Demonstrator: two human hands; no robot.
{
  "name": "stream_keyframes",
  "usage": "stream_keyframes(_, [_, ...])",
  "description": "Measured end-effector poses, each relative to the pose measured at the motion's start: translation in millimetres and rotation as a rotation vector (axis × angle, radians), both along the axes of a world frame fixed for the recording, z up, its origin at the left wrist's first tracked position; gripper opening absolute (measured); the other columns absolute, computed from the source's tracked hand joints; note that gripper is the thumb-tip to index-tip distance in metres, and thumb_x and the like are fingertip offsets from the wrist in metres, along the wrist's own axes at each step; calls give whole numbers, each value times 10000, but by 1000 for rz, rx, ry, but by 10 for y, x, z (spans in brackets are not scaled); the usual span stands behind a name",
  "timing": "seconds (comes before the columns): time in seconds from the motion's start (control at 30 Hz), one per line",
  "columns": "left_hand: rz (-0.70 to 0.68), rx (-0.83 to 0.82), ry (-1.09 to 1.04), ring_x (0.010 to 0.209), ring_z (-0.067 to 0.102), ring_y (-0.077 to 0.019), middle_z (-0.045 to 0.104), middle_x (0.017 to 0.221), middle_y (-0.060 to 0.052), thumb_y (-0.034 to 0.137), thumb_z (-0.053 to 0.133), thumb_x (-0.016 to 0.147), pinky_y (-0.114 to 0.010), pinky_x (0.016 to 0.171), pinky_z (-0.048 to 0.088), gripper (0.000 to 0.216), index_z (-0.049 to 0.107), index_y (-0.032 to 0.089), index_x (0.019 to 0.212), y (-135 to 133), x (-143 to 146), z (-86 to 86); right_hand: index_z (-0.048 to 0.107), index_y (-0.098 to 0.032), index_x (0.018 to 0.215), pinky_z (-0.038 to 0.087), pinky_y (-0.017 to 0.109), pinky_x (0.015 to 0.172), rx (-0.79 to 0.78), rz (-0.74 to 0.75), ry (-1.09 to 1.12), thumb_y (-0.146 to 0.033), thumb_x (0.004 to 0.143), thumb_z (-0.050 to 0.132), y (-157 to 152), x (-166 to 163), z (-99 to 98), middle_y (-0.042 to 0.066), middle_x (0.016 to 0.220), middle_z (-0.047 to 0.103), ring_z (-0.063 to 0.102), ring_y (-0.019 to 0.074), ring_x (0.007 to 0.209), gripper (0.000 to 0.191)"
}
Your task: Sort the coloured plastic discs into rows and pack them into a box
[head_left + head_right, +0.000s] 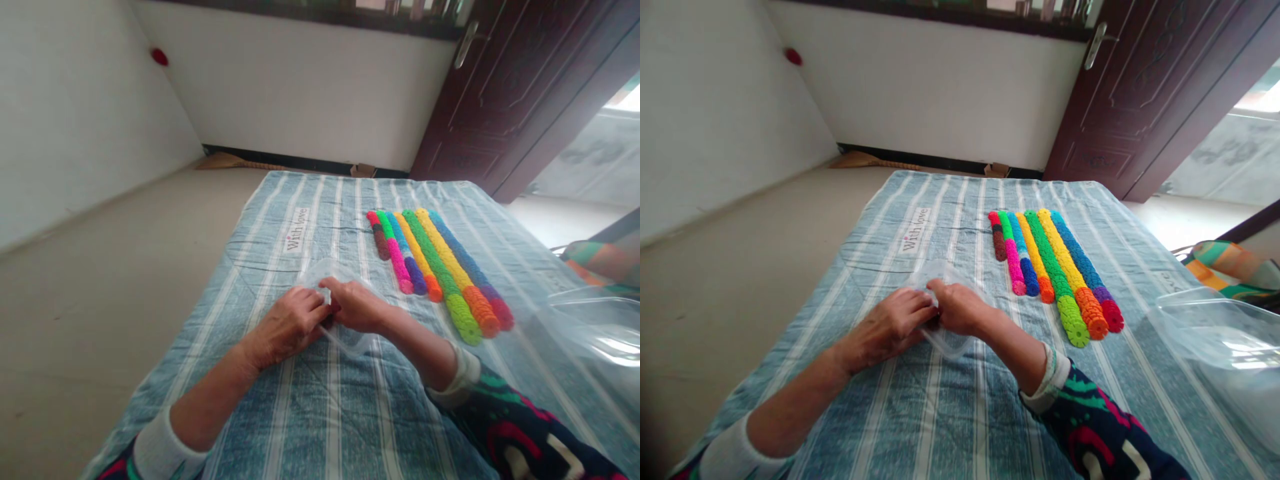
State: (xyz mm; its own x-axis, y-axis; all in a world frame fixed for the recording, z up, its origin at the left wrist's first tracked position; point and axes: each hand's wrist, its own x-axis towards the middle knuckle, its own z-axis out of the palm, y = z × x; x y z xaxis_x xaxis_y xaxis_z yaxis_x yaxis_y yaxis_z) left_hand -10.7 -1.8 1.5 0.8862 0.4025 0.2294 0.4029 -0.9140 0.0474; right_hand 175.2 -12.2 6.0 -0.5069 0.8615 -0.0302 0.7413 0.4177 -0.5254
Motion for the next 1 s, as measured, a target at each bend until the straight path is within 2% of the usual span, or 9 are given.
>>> stream_keyframes(0.17, [12,19,1,862,560,-213,624,893,-82,264,495,890,-382,802,466,175,621,162,958,-13,-17,-2,396,-123,1313,383,258,594,22,25,-46,-137,736,570,11,-19,9,26,790,672,619,188,755,603])
stream_keyframes(0.43, [-20,-3,-20,943,556,-225,624,983,-87,218,530,844,-404,865,461,231,599,181,1061,14,-60,-38,417,-146,1292,351,253,563,15,11,-9,-197,762,577,15,-11,-24,27,772,663,614,192,722,556])
stream_keyframes(0.73, [-42,-30,3,956,553,-223,615,1003,-86,224,531,858,-384,866,453,239,597,193,1086,14,-85,19,439,-168,1260,361,236,570,-22,11,-10,-191,764,578,24,-17,3,21,776,665,625,187,737,515])
stream_keyframes(1.0, [-48,-31,5,893,552,-206,613,952,-79,192,493,865,-359,808,459,184,613,193,1004,6,-60,51,481,-176,1169,337,238,557,-5,41,-47,-209,781,565,21,-18,31,28,795,669,620,183,731,399])
